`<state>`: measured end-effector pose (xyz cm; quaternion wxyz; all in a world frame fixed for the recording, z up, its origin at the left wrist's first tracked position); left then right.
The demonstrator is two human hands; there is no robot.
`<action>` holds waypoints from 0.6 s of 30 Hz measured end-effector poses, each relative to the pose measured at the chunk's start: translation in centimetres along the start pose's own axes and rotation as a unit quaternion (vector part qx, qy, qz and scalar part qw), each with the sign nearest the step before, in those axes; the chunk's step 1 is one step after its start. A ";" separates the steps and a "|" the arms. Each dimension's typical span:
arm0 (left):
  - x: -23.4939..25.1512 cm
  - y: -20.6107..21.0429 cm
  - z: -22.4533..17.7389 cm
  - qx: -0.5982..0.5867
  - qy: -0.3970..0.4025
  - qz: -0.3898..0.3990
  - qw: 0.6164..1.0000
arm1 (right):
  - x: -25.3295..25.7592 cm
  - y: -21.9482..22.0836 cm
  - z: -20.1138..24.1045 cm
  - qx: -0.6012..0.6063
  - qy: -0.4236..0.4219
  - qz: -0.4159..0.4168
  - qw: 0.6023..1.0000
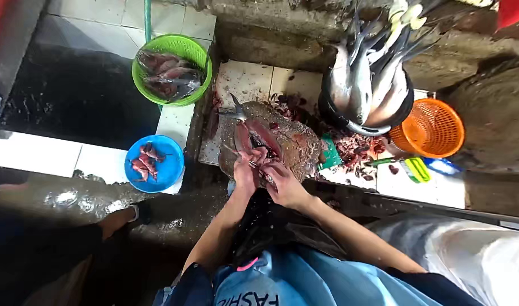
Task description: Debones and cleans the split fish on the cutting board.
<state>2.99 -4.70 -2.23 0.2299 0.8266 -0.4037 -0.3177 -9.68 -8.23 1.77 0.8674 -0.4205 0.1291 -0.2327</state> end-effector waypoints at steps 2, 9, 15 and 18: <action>-0.3 0.9 1.6 0.021 -0.018 0.001 1.000 | -1.7 0.3 -0.9 -0.003 0.040 -0.023 0.999; 2.2 -3.1 -1.6 0.102 0.063 -0.200 0.972 | -4.7 -1.1 -4.4 -0.076 0.158 0.114 0.978; -2.5 -6.5 2.8 0.256 -0.355 -0.111 0.892 | -11.3 -1.6 -11.9 -0.120 0.285 0.104 0.945; -0.9 -4.9 3.7 0.237 -0.309 -0.111 0.914 | -9.3 -2.0 -9.0 -0.142 0.148 0.023 0.978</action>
Point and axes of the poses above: each hand's wrist, its own x-axis towards the middle knuckle, its own y-axis out of the palm, z = x × y, the point moved 6 cm from there along x, towards the middle knuckle, and after that the axes turned 3 degrees about z, right-handed, at the moved point
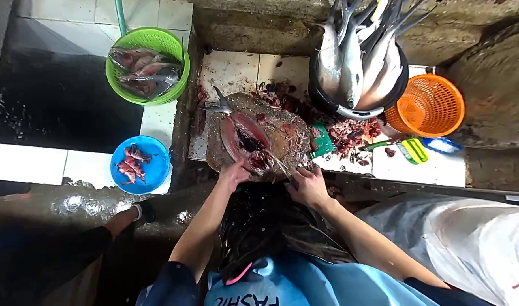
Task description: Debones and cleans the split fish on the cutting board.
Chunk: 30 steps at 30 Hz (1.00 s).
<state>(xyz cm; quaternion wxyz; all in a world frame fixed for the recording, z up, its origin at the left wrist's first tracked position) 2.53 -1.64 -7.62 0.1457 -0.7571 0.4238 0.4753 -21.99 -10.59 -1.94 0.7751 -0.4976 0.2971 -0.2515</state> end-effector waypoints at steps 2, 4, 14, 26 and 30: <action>3.2 -0.6 -2.3 -0.055 0.084 -0.074 0.992 | 1.6 0.1 2.1 -0.030 -0.045 -0.023 0.998; 6.4 -1.1 -4.2 -0.063 0.119 -0.109 0.985 | 3.3 0.9 3.3 -0.056 -0.062 -0.015 0.996; 7.6 -1.0 -4.8 -0.036 0.135 -0.092 0.986 | 7.5 2.7 6.3 -0.102 -0.023 0.066 0.992; 7.8 -1.3 -5.2 -0.032 0.154 -0.057 0.986 | 7.5 1.4 8.7 -0.088 0.007 0.071 0.994; 7.8 -1.7 -5.7 -0.022 0.149 -0.071 0.986 | 10.2 3.2 9.2 0.066 0.027 0.111 0.991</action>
Point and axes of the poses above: each hand's wrist, its own x-axis towards the middle knuckle, its own y-axis out of the palm, z = x × y, the point moved 6 cm from there along x, towards the middle knuckle, and after that the axes turned 3 degrees about z, right-handed, at the moved point
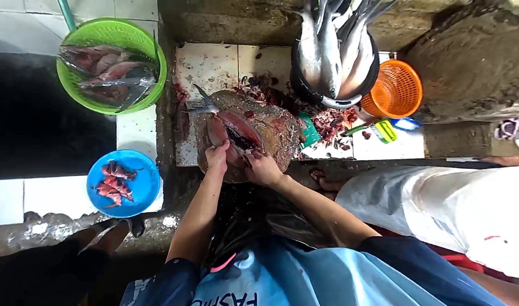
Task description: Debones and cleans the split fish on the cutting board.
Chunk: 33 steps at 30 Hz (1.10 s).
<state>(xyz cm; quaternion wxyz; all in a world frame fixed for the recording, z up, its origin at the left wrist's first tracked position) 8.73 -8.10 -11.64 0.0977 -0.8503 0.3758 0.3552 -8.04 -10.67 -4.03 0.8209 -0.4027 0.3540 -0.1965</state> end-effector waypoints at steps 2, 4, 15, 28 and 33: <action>0.2 -0.5 -0.6 0.032 0.013 -0.005 0.999 | 0.3 0.3 -0.6 0.272 0.007 0.004 0.962; 0.2 -0.7 -0.8 0.103 0.015 -0.013 0.994 | -0.3 1.6 -0.7 0.567 0.044 0.015 0.823; -1.5 -0.6 -0.3 0.330 0.026 -0.003 0.943 | -5.4 -12.8 -1.6 0.558 -0.157 -0.226 0.783; 2.0 -0.4 -2.3 0.124 -0.007 -0.043 0.991 | -0.5 1.0 -2.3 -0.054 -0.001 -0.041 0.998; 2.2 -0.4 -2.0 0.114 -0.004 -0.040 0.993 | 1.7 1.4 -0.6 0.003 -0.008 -0.036 0.999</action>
Point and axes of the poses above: each hand's wrist, its own x-axis towards the middle knuckle, its own y-axis out of the palm, z = x × y, the point moved 6 cm from there along x, towards the middle knuckle, and after that the axes turned 3 degrees about z, right-handed, at the moved point
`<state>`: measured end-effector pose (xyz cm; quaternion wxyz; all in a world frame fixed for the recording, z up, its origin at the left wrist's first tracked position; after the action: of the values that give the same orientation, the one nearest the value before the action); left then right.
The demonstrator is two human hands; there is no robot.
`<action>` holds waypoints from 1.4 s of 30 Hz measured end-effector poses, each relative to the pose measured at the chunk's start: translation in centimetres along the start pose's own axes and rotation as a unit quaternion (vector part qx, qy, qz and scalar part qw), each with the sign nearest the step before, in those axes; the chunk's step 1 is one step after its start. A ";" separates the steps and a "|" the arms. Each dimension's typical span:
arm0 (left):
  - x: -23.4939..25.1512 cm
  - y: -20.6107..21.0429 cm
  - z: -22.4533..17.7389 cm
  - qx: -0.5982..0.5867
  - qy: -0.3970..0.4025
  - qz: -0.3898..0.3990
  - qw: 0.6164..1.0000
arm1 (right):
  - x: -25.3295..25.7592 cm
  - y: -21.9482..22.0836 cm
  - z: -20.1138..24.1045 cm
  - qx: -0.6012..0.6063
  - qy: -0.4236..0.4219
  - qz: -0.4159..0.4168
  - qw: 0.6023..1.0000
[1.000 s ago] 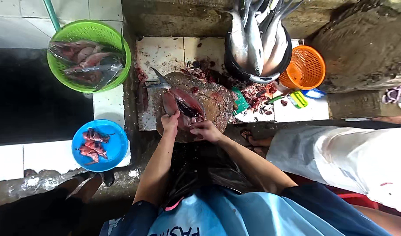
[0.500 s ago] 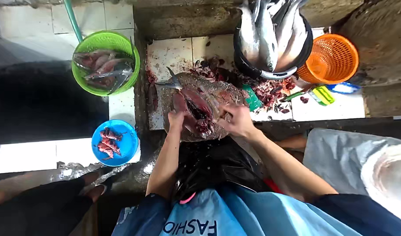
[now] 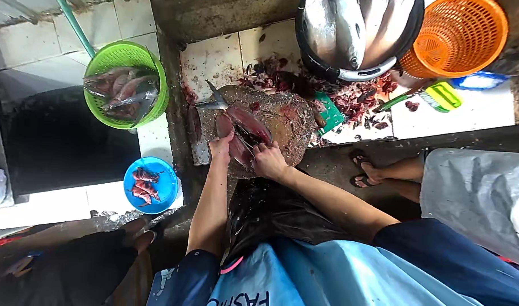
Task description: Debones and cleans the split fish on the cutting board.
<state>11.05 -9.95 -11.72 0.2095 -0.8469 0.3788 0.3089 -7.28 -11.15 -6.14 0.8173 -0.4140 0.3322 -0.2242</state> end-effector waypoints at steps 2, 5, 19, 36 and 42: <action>0.1 -0.1 0.0 -0.003 0.011 0.007 1.000 | 0.2 -0.3 -0.8 0.189 0.019 0.026 0.981; -0.3 -0.2 0.1 0.037 0.035 0.005 0.999 | -0.5 0.0 -1.9 0.601 0.062 0.056 0.795; -0.2 1.9 -1.7 -0.036 0.023 0.120 0.992 | -4.0 -6.3 -6.0 0.019 0.019 -0.073 0.997; -3.3 2.1 -0.2 -0.248 -0.037 0.138 0.958 | -6.0 -4.0 -3.3 -0.015 -0.057 -0.163 0.985; -4.2 2.3 -0.4 -0.275 -0.024 0.164 0.947 | -4.5 -3.9 -2.9 -0.001 -0.063 -0.132 0.989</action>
<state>7.26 -9.50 -8.83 -0.0763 -0.7899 0.4081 0.4512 -12.82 -11.95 -2.60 0.7993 -0.4688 0.2222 -0.3032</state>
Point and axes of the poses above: each hand's wrist, its own x-axis towards the middle knuckle, its own y-axis out of the palm, z = x × y, the point moved 6 cm from there along x, towards the middle knuckle, and after that the axes turned 3 degrees about z, right-handed, at the moved point
